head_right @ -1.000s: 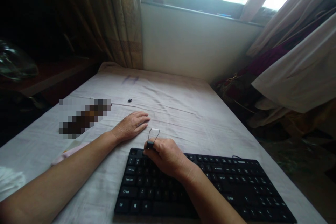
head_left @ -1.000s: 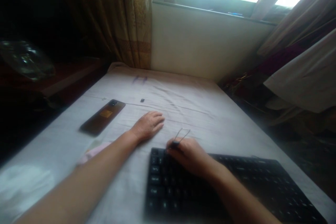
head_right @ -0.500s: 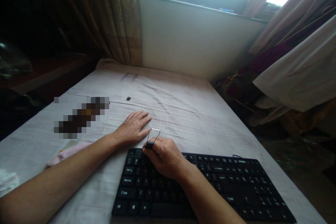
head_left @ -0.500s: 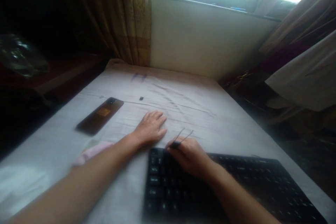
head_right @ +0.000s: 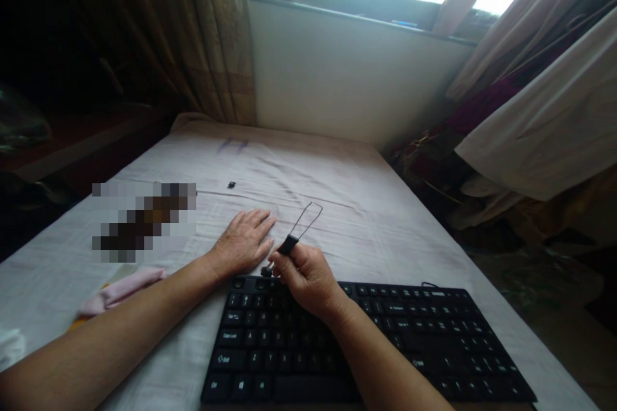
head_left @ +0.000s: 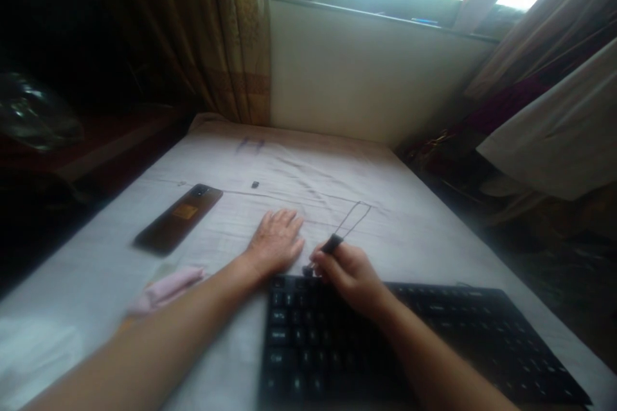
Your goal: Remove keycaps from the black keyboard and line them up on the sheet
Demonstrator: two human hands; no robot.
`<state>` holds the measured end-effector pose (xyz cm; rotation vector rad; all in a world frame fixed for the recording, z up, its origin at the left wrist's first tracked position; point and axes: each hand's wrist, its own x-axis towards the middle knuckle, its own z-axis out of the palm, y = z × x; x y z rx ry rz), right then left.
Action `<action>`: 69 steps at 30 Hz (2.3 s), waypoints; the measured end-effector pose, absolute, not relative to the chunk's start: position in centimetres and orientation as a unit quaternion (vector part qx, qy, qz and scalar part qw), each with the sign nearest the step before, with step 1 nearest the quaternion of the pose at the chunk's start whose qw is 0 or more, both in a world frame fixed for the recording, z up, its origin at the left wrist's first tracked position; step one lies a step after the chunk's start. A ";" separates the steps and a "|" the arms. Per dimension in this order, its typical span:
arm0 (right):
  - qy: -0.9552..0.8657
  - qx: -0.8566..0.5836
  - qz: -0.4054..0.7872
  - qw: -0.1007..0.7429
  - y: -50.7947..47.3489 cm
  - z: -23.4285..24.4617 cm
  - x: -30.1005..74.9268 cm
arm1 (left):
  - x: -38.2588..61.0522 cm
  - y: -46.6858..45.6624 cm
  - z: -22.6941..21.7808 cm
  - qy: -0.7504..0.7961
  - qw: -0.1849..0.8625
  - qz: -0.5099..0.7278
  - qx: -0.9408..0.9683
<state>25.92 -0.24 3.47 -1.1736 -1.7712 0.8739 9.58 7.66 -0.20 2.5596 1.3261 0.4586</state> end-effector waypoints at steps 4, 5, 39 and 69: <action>-0.662 -0.516 0.334 0.428 0.1 3.3 26.1 | 9.0 8.0 0.2 0.433 0.169 0.197 0.863; -0.650 -0.531 0.321 0.439 0.2 3.3 26.2 | 8.9 8.2 0.3 0.425 0.188 0.209 0.861; -0.590 -0.559 0.283 0.510 1.8 1.3 26.7 | 7.4 10.4 1.6 0.491 0.171 0.262 0.813; -0.634 -0.561 0.274 0.456 1.8 1.1 26.4 | 4.2 17.8 3.6 0.581 0.026 0.178 0.794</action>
